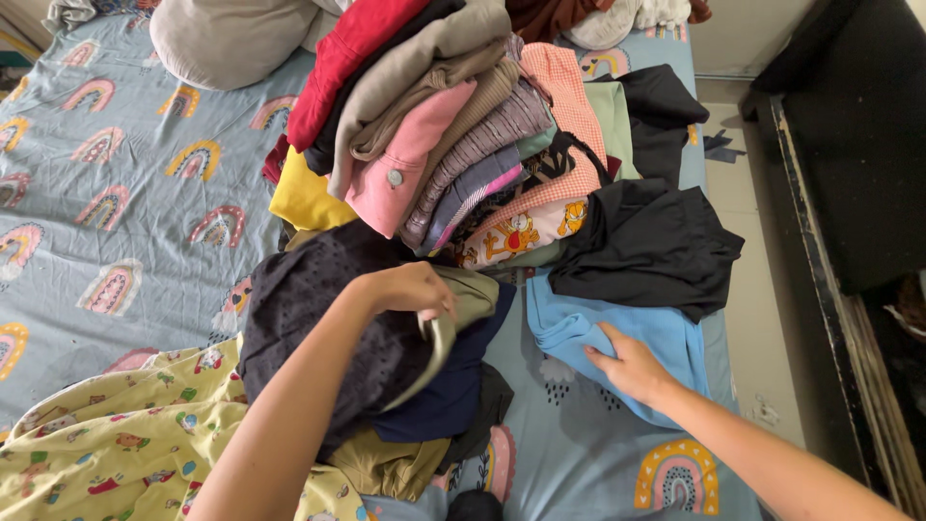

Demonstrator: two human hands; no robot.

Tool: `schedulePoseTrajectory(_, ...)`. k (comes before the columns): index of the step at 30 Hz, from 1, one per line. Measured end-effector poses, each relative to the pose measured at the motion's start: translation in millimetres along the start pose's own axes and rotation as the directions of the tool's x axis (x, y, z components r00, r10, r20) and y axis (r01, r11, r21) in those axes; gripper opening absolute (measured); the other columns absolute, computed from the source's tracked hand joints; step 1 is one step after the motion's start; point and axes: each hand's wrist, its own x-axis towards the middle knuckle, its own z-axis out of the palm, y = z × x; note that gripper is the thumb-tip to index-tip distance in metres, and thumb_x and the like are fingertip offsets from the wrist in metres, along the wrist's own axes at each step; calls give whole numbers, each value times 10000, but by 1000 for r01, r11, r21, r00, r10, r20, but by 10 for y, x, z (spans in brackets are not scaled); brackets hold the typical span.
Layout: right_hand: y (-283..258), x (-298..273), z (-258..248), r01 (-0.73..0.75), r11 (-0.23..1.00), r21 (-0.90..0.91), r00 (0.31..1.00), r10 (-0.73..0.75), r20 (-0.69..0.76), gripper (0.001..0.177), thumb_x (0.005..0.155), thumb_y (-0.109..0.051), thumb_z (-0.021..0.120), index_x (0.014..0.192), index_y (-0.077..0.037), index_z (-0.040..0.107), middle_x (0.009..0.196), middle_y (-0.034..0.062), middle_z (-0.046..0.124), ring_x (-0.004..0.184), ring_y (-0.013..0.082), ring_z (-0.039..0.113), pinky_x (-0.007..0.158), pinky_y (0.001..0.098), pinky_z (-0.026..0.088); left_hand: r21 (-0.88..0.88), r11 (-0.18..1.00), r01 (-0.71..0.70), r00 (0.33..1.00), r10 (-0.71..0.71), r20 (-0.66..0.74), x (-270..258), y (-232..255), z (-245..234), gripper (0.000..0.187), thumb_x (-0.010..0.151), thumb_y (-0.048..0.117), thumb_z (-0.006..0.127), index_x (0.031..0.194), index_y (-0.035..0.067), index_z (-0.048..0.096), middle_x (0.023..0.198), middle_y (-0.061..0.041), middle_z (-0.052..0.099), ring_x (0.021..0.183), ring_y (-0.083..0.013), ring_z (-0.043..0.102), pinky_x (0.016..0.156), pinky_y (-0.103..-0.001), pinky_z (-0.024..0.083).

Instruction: The person folds various garments on a bed and places them into a wardrobe. They handle shirts, pants, and other clothing items, folding each one neatly before stacking them on shelves inside the wardrobe.

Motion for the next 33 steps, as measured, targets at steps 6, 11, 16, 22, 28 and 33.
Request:
schedulePoseTrajectory(6,210,129,-6,9,998,64,999,-11,34,379,941,-334,619,1243,-112,669,1033,105,786,956,205,700,882,329,524,248,945,-214,846,306,-438,-36,371,46,261,678,104,597,849,91,794,899,-111,796,855,-273,757,856,-341,585)
schedulePoseTrajectory(11,207,141,-33,67,982,177,995,-79,60,421,923,-334,612,1270,-100,655,1123,73,778,1043,168,679,941,302,489,478,842,-251,364,540,-759,-71,517,-43,262,720,14,604,948,83,714,999,-106,681,985,-332,664,829,-430,551)
schedulePoseTrajectory(16,131,158,-108,-40,989,143,987,16,162,496,933,-439,583,1291,-111,683,1192,58,782,1126,174,668,994,303,473,463,876,-133,119,478,-870,-137,533,-259,364,741,7,642,1095,89,659,1192,-129,565,1181,-345,565,952,-446,501)
schedulePoseTrajectory(22,131,337,-113,-254,949,187,907,167,386,624,952,-557,473,1354,-116,654,1330,6,760,1283,149,622,1041,325,433,389,919,63,-55,392,-918,-106,488,-439,568,699,219,802,1231,96,645,1484,-207,409,1418,-462,345,1133,-597,315)
schedulePoseTrajectory(28,250,397,-43,-179,961,212,909,78,410,516,879,-331,717,1300,-36,674,1303,110,766,1229,166,695,1059,315,507,341,938,67,12,341,-940,12,471,-518,679,640,362,909,1233,140,664,1622,-235,231,1514,-507,140,1176,-699,166)
schedulePoseTrajectory(33,314,447,-59,-146,971,191,910,56,411,496,859,-238,764,1293,-24,657,1306,108,764,1221,170,707,1044,313,528,234,971,57,90,229,-969,139,409,-590,688,638,249,914,1258,108,650,1616,-236,245,1488,-527,193,1094,-729,220)
